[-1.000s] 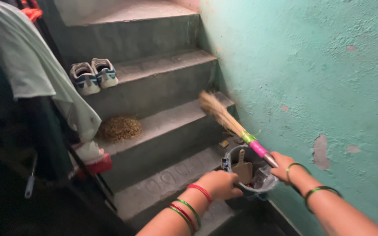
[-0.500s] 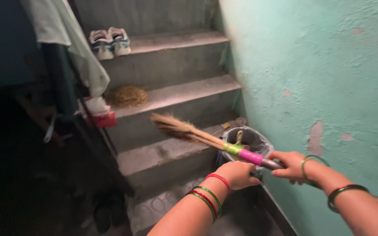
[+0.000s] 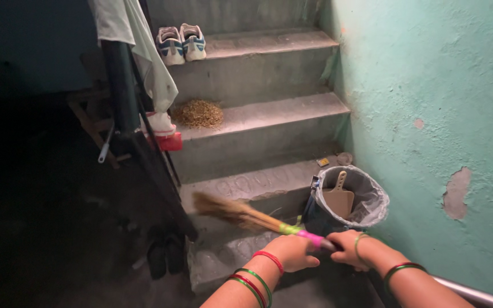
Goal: The person sweeps debris from concrete stairs and a floor into a dustpan using a broom and deposits the debris into a bin.
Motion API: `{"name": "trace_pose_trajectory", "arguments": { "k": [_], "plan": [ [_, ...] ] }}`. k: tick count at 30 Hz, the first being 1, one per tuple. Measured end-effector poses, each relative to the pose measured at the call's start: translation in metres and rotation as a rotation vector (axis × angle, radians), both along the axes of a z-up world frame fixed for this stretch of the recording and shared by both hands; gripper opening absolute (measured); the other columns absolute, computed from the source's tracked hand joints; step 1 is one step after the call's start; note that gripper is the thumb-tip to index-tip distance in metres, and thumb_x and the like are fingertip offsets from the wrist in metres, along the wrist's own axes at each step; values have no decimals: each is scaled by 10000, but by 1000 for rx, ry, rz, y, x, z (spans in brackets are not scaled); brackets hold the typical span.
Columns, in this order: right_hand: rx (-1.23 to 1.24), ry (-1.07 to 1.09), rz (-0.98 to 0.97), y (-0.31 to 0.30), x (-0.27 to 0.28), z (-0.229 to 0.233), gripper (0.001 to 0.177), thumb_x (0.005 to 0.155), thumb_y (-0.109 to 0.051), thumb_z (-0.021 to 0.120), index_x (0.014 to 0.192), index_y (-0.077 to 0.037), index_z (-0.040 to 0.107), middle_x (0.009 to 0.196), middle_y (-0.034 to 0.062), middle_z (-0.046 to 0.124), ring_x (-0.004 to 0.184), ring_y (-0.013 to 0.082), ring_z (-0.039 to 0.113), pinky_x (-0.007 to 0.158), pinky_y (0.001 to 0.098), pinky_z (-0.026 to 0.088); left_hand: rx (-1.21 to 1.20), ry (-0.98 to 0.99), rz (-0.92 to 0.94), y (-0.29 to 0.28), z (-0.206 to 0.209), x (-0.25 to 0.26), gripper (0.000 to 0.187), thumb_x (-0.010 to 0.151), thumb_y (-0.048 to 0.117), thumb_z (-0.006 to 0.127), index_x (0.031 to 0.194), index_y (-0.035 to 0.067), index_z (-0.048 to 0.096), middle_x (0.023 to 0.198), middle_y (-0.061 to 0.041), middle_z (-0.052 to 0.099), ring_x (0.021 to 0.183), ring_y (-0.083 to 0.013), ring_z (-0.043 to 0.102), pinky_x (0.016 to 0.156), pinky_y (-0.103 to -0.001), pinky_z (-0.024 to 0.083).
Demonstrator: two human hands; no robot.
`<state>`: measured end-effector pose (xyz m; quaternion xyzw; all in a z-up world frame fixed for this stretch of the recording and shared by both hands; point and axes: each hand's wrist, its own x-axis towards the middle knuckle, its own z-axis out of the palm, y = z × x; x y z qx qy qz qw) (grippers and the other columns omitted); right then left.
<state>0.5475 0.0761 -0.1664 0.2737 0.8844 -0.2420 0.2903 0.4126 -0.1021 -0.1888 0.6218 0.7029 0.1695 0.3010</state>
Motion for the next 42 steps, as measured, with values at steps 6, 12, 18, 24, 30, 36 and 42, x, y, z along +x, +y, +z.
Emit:
{"name": "trace_pose_trajectory", "arguments": {
  "k": [6,12,18,24,30,36,42],
  "plan": [
    [104,13,-168,61,36,6,455,887,-297,692,1333,-266,608,881,99,779,571,206,737,547,370,634,-71,5,9,23,6,8,509,890,473,660,1278,147,702,1191,-152,721,1140,-355,661,975,-477,506],
    [112,3,-353,78,61,44,514,887,-330,702,1383,-313,570,853,90,766,560,214,724,523,395,623,-6,-26,-71,52,14,14,512,893,483,658,1281,150,695,1198,-149,723,1143,-344,668,985,-462,508],
    [-9,100,-233,40,20,41,523,871,-301,723,1373,-274,579,809,93,759,536,203,715,500,353,605,39,-39,-74,54,13,-4,424,886,456,661,1159,139,732,1093,-134,745,1047,-329,698,917,-467,528],
    [-103,34,-143,-10,-31,24,466,874,-240,673,1337,-246,618,844,59,773,562,184,721,499,338,601,30,3,-114,27,-3,-42,349,903,410,667,999,90,769,940,-153,765,916,-332,740,835,-464,571],
    [90,84,-92,52,5,-40,452,827,-325,763,1263,-252,670,936,81,794,662,223,752,638,371,626,-67,-3,-62,26,-5,-47,389,895,451,678,1108,135,754,1056,-148,746,1033,-352,696,905,-485,531],
    [190,46,-243,85,51,-5,511,816,-355,778,1304,-305,637,951,81,802,705,230,743,675,408,622,-14,-77,-110,42,5,-24,402,891,458,675,1146,155,741,1096,-128,748,1064,-342,692,935,-467,528],
    [38,79,-191,31,6,42,585,824,-352,745,1383,-315,577,943,76,797,626,213,761,633,371,646,-14,-99,-128,39,7,-25,369,905,436,655,1100,136,745,1065,-130,759,1032,-332,705,909,-476,534]
  ]
}}
